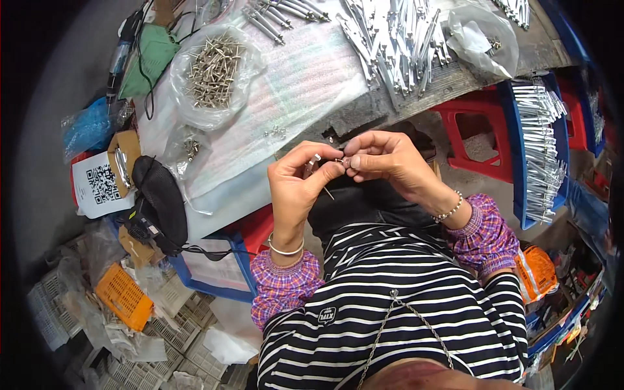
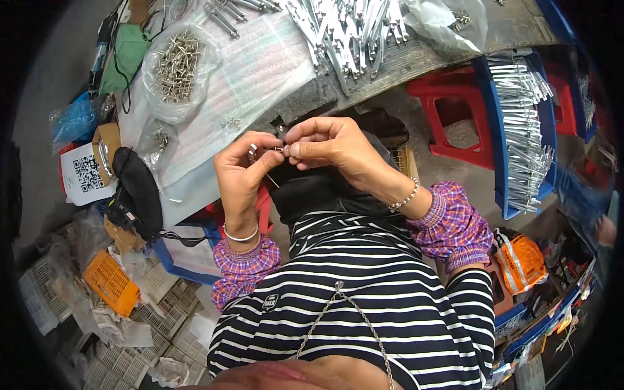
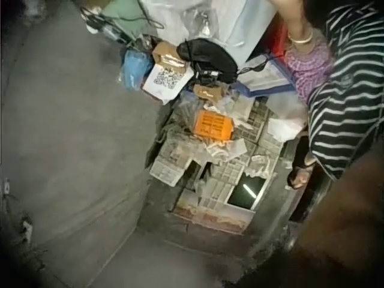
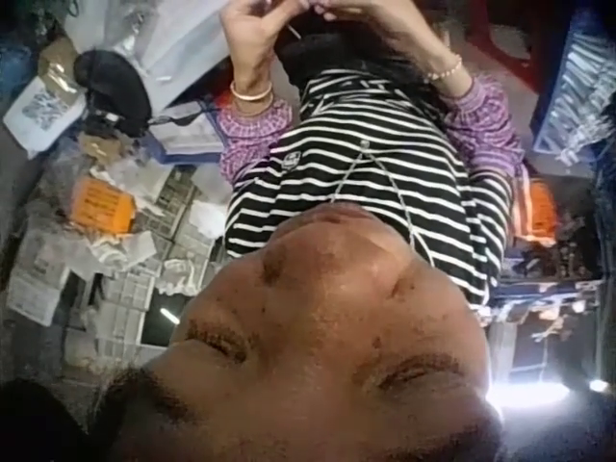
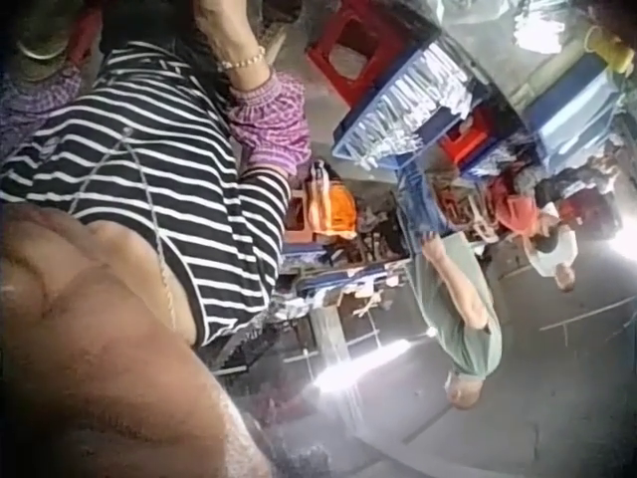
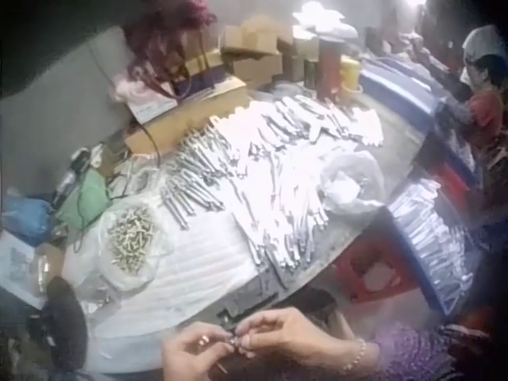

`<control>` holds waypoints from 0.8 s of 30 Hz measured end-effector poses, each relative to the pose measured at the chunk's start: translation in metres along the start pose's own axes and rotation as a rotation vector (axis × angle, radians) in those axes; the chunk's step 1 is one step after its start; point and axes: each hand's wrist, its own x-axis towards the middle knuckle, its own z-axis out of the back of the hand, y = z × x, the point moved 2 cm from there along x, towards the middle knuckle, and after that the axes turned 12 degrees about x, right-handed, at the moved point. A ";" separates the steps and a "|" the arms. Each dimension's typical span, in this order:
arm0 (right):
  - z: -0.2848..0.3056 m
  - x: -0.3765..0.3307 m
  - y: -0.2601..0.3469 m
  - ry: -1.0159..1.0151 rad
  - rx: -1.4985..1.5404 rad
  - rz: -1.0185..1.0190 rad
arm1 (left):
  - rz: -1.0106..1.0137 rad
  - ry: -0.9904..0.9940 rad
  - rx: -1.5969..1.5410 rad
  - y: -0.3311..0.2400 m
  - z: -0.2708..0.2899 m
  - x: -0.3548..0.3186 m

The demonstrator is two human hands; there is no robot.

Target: The recorder is assembling small metal hardware components by inserting pins into metal tracks.

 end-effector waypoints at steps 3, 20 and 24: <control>0.001 0.000 0.000 0.004 -0.019 0.014 | -0.007 0.022 0.056 -0.003 -0.002 0.000; 0.011 0.002 0.000 0.028 -0.079 0.056 | -0.169 0.074 0.329 -0.010 -0.011 0.005; 0.014 0.001 -0.003 0.029 -0.045 0.054 | -0.144 0.075 0.309 -0.008 -0.012 0.005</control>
